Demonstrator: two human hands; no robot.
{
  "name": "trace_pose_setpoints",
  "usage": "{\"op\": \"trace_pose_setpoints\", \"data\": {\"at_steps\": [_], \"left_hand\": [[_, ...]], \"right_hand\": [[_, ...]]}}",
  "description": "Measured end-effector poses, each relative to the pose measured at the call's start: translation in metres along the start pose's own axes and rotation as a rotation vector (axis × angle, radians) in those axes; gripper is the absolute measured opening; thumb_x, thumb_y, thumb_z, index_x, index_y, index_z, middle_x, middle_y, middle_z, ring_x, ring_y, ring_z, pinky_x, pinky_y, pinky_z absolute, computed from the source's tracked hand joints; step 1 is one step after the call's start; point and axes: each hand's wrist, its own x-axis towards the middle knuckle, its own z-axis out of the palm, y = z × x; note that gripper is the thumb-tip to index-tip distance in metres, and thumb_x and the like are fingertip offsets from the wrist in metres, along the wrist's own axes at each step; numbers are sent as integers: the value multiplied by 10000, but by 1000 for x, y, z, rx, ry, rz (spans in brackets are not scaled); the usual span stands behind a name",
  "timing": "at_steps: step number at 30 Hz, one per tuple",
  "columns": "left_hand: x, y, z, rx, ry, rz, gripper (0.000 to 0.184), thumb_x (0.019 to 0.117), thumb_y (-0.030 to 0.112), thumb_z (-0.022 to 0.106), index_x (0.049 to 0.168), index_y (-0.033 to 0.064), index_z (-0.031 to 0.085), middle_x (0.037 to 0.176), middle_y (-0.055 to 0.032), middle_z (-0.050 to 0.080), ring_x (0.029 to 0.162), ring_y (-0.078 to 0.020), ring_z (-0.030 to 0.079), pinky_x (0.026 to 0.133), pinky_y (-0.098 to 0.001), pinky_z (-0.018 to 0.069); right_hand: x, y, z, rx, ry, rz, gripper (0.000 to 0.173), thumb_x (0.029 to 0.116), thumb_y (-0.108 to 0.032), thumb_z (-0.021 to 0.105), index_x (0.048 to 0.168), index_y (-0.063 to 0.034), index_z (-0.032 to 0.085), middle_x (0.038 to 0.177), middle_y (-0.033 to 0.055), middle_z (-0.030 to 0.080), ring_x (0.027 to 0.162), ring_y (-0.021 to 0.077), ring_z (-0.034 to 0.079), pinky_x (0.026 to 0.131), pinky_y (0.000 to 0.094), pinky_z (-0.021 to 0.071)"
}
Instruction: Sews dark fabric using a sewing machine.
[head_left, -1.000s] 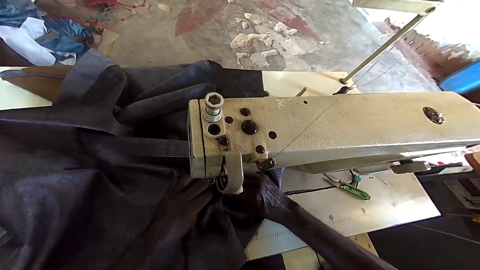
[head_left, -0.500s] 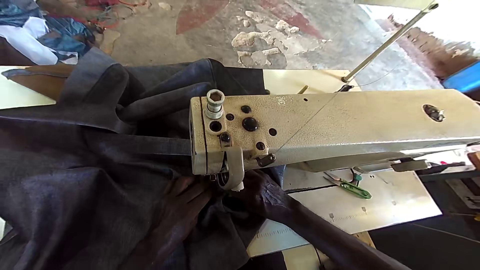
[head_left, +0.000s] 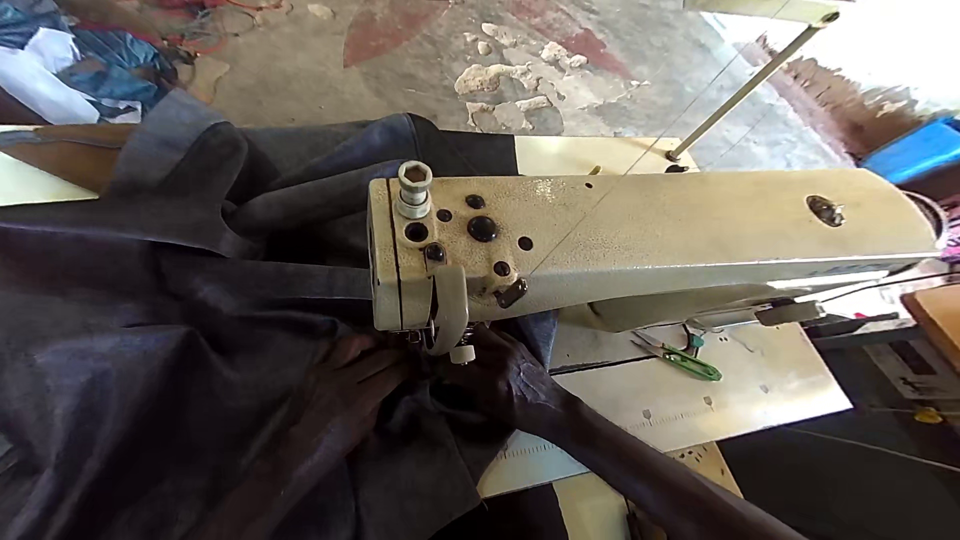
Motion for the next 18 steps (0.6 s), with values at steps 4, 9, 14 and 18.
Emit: {"op": "trace_pose_setpoints", "data": {"at_steps": [4, 9, 14, 18], "left_hand": [[0, -5, -1, -17, -4, 9, 304, 988, 145, 520, 1098, 275, 773, 1196, 103, 727, 1146, -190, 633, 904, -451, 493], [2, -10, -3, 1, -8, 19, 297, 986, 151, 522, 1094, 271, 772, 1187, 99, 724, 1126, -193, 632, 889, -445, 495], [3, -14, -4, 6, -19, 28, 304, 990, 174, 516, 1108, 287, 772, 1195, 108, 717, 1124, -190, 622, 890, -440, 483], [3, -14, -5, 3, -44, 29, 314, 985, 170, 515, 1122, 293, 769, 1201, 94, 709, 1129, -199, 618, 883, -448, 486]], "right_hand": [[1, -3, 2, -14, 27, 4, 147, 997, -147, 603, 982, -176, 746, 964, -21, 719, 948, 176, 650, 769, 335, 532], [3, -7, 3, -26, 32, 25, 150, 992, -139, 603, 978, -177, 748, 970, -22, 722, 946, 178, 651, 764, 338, 535], [3, -11, 5, -46, 36, 48, 142, 1002, -164, 605, 981, -180, 744, 982, -32, 720, 935, 174, 641, 763, 331, 528], [2, -12, 8, -60, 44, 57, 155, 1005, -152, 597, 1004, -180, 750, 1025, -26, 728, 970, 182, 647, 790, 338, 538]]}}
